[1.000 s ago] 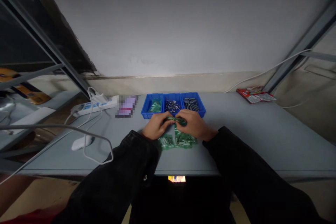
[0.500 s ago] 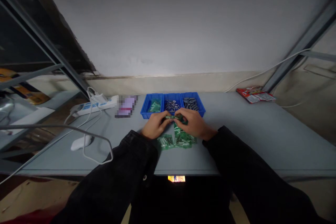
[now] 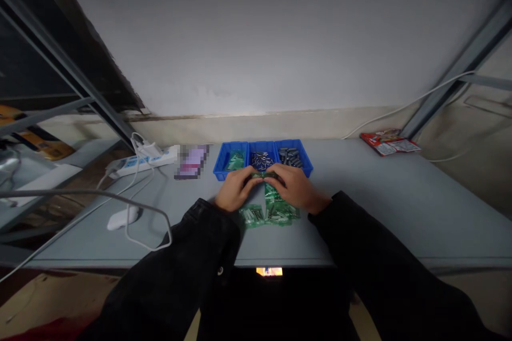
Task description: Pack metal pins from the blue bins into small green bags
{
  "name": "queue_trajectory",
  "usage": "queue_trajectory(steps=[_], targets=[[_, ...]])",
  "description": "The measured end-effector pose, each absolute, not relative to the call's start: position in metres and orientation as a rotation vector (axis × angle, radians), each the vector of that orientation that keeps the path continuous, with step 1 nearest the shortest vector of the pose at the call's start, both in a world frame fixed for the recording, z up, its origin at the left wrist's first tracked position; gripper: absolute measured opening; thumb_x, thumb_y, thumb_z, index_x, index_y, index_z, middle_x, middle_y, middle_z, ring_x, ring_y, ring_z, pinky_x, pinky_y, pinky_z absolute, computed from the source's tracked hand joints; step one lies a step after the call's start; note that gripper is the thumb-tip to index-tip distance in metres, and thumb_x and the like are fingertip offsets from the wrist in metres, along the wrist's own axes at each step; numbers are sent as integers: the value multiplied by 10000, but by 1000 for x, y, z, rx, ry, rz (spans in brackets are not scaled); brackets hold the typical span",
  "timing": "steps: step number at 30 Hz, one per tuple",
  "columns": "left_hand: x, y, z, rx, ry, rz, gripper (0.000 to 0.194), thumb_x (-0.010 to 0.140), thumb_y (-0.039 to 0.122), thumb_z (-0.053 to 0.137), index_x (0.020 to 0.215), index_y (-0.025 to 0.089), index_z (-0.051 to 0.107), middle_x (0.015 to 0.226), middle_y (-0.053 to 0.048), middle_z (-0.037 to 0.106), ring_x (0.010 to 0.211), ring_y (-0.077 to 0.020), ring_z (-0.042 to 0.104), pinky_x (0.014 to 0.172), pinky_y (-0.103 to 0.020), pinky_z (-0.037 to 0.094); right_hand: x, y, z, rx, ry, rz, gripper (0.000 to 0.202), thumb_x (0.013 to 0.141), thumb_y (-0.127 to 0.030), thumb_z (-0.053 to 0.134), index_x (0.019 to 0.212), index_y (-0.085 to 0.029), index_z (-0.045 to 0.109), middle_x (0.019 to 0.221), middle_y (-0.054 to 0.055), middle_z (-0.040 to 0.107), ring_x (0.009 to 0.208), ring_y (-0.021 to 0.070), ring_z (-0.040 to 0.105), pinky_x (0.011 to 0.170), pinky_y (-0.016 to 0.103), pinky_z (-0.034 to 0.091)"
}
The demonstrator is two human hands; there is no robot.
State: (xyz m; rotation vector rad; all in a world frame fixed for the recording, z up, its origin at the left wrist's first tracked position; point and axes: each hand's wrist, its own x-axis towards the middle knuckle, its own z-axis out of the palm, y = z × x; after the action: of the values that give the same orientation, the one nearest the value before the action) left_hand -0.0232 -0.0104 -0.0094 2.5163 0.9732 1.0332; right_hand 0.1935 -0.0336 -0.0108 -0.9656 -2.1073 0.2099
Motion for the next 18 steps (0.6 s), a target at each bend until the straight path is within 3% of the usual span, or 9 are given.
queue_trajectory(steps=[3,6,11,14,18], targets=[[-24,-9,-9,2482,1003,1065,264,1001,359,570,819,169,584,677,20,599,632,-130,547,619,-247,389,193,-34,-10,-1024,-2069,214,161,988,-357,594,1062,-214,603,859,9,671,721,151,599,694,275,422],[-25,-9,-9,2467,1011,1082,300,994,392,576,794,169,586,663,21,593,620,-130,539,611,-248,386,193,-32,-11,-1031,-2049,189,171,991,-375,590,966,-206,608,813,8,655,692,152,578,670,274,399],[-25,-11,-7,2466,1000,1061,272,970,433,612,921,172,674,736,8,660,631,-126,559,629,-251,411,194,-31,-11,-984,-2045,171,189,1005,-343,568,885,-202,598,793,12,644,706,159,575,679,277,385],[-25,-13,-4,2445,983,1030,287,995,426,568,968,172,699,791,-7,702,672,-137,598,662,-262,439,194,-31,-11,-985,-2057,157,202,1002,-342,576,861,-198,590,773,7,634,669,150,548,658,273,369],[-25,-13,-3,2385,949,1003,337,1038,378,480,888,169,698,761,-7,713,667,-137,625,676,-265,461,193,-32,-10,-1004,-2079,161,250,995,-376,588,818,-199,572,750,-4,612,643,137,513,638,268,350]])
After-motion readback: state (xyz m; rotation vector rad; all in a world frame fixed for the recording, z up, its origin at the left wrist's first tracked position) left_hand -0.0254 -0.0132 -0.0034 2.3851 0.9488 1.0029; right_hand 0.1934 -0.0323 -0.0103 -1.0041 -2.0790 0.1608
